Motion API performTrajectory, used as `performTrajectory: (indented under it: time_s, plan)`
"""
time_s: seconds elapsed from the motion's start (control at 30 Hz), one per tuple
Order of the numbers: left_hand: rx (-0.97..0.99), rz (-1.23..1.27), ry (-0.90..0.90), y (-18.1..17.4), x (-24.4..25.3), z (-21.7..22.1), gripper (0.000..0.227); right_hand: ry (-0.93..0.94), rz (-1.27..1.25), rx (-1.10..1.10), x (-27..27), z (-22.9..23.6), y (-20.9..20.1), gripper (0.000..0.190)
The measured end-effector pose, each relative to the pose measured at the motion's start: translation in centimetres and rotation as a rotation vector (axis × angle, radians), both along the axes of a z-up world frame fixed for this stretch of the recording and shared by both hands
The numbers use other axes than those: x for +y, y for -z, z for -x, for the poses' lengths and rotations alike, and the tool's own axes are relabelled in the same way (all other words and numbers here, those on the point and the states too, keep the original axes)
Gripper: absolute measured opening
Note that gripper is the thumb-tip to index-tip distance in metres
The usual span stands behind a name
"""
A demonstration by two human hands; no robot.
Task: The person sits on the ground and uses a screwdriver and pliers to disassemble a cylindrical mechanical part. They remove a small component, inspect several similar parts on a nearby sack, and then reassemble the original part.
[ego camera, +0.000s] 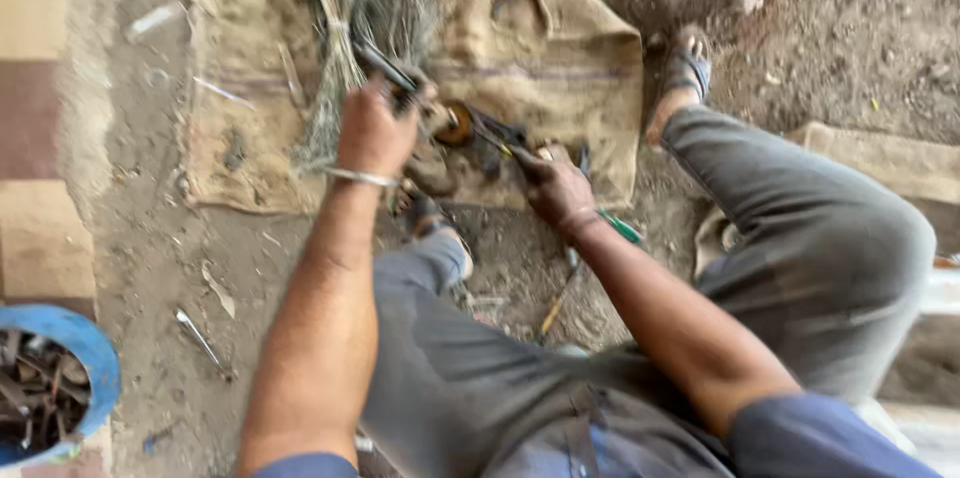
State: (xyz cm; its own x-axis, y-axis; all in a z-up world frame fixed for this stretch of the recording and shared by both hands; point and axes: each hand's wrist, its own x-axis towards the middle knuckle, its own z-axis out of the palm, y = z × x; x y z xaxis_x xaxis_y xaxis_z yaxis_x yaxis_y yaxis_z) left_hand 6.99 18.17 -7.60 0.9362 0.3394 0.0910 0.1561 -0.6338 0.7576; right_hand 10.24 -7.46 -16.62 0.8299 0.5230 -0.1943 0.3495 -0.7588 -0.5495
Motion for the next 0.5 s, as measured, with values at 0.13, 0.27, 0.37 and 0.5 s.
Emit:
performTrajectory:
  time_s: [0.13,0.27,0.37,0.5]
  plan:
    - [0.085,-0.212,0.097,0.3,-0.4,-0.2,0.02,0.036,0.204,0.291,-0.9,-0.3,0.7,0.024]
    - [0.114,-0.065,0.031,-1.6,-0.3,-0.6,0.016,0.044,0.082,0.286,-1.6,-2.6,0.7,0.036]
    - [0.124,-0.105,0.141,-2.8,0.4,-0.8,0.023,-0.054,0.027,0.153,-0.6,-4.7,1.4,0.04]
    - [0.224,-0.096,0.155,-1.2,0.1,0.9,0.039,0.033,0.093,0.309,-3.5,-2.3,3.1,0.031]
